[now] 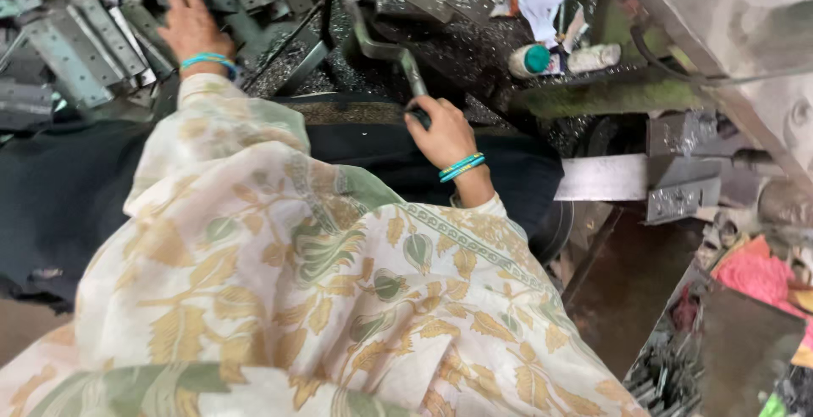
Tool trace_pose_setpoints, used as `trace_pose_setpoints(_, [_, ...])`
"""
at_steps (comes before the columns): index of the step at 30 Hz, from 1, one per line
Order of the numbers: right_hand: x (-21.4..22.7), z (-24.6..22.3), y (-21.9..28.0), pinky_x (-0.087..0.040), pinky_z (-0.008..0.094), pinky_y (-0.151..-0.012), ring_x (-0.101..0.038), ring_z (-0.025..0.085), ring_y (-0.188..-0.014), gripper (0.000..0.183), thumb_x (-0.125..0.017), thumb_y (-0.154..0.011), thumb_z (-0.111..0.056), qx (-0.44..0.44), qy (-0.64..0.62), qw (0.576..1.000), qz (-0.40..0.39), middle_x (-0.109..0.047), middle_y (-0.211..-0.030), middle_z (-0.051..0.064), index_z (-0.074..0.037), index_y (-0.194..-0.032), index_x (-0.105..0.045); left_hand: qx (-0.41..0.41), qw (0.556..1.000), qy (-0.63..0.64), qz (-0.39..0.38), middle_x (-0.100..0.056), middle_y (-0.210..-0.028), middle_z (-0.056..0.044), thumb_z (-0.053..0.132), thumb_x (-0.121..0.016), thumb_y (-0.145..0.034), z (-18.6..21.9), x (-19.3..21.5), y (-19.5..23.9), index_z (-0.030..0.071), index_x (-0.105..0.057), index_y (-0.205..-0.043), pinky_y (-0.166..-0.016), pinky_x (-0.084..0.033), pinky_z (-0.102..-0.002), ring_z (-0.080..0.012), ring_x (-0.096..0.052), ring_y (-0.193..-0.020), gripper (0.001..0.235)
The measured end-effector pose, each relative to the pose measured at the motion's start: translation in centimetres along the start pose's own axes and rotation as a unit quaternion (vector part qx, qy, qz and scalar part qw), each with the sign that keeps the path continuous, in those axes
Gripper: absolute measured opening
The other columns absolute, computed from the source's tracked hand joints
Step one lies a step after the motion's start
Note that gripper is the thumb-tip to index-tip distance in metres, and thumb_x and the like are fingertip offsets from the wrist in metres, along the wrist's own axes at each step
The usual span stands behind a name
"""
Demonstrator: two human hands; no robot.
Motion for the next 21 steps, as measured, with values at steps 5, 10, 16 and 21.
trace_pose_setpoints(5, [0.0, -0.2, -0.2, -0.055, 0.050, -0.076, -0.068, 0.039, -0.091, 0.022, -0.070, -0.089, -0.033, -0.009, -0.001, 1.000, -0.002, -0.069, -0.096, 0.015, -0.019, -0.106, -0.072, 0.005, 0.987, 0.132, -0.090, -0.049, -0.134, -0.019, 0.019, -0.096, -0.068, -2.9, -3.3, -1.1, 0.009, -0.049, -0.143, -0.093, -0.044, -0.063, -0.0444, -0.053, -0.121, 0.089])
trace_pose_setpoints(10, [0.0, -0.2, -0.3, -0.055, 0.050, -0.075, -0.068, 0.038, -0.089, 0.022, -0.071, -0.088, -0.033, -0.012, -0.004, 1.000, -0.013, -0.069, -0.094, 0.015, -0.018, -0.104, -0.073, -0.018, 0.980, 0.194, -0.047, -0.053, -0.130, -0.026, 0.009, -0.090, -0.067, -5.7, -7.4, -2.1, 0.005, -0.055, -0.134, -0.096, -0.046, -0.057, -0.0486, -0.053, -0.118, 0.075])
trace_pose_setpoints(16, [0.0, -0.2, -0.5, -0.055, 0.050, -0.076, -0.068, 0.039, -0.089, 0.022, -0.071, -0.087, -0.033, -0.011, -0.005, 1.000, -0.014, -0.069, -0.094, 0.016, -0.019, -0.103, -0.074, -0.055, 0.968, 0.246, 0.012, -0.061, -0.120, -0.028, -0.006, -0.073, -0.070, -6.0, -6.6, -2.6, 0.001, -0.061, -0.123, -0.099, -0.046, -0.052, -0.0510, -0.054, -0.114, 0.055])
trace_pose_setpoints(21, [0.1, -0.2, -0.6, -0.054, 0.050, -0.077, -0.068, 0.039, -0.091, 0.023, -0.071, -0.087, -0.033, -0.008, -0.003, 1.000, -0.017, -0.069, -0.093, 0.016, -0.019, -0.104, -0.074, -0.029, 0.955, 0.280, 0.095, -0.063, -0.125, -0.022, -0.013, -0.063, -0.072, -5.2, -2.8, -3.0, 0.003, -0.062, -0.133, -0.107, -0.048, -0.050, -0.0469, -0.057, -0.118, 0.062])
Point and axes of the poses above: each hand's wrist, its own y-axis away from the middle knuckle, its own x-axis out of the back of the hand, z = x × y, the point moved 8 cm from there along -y, towards the middle knuckle
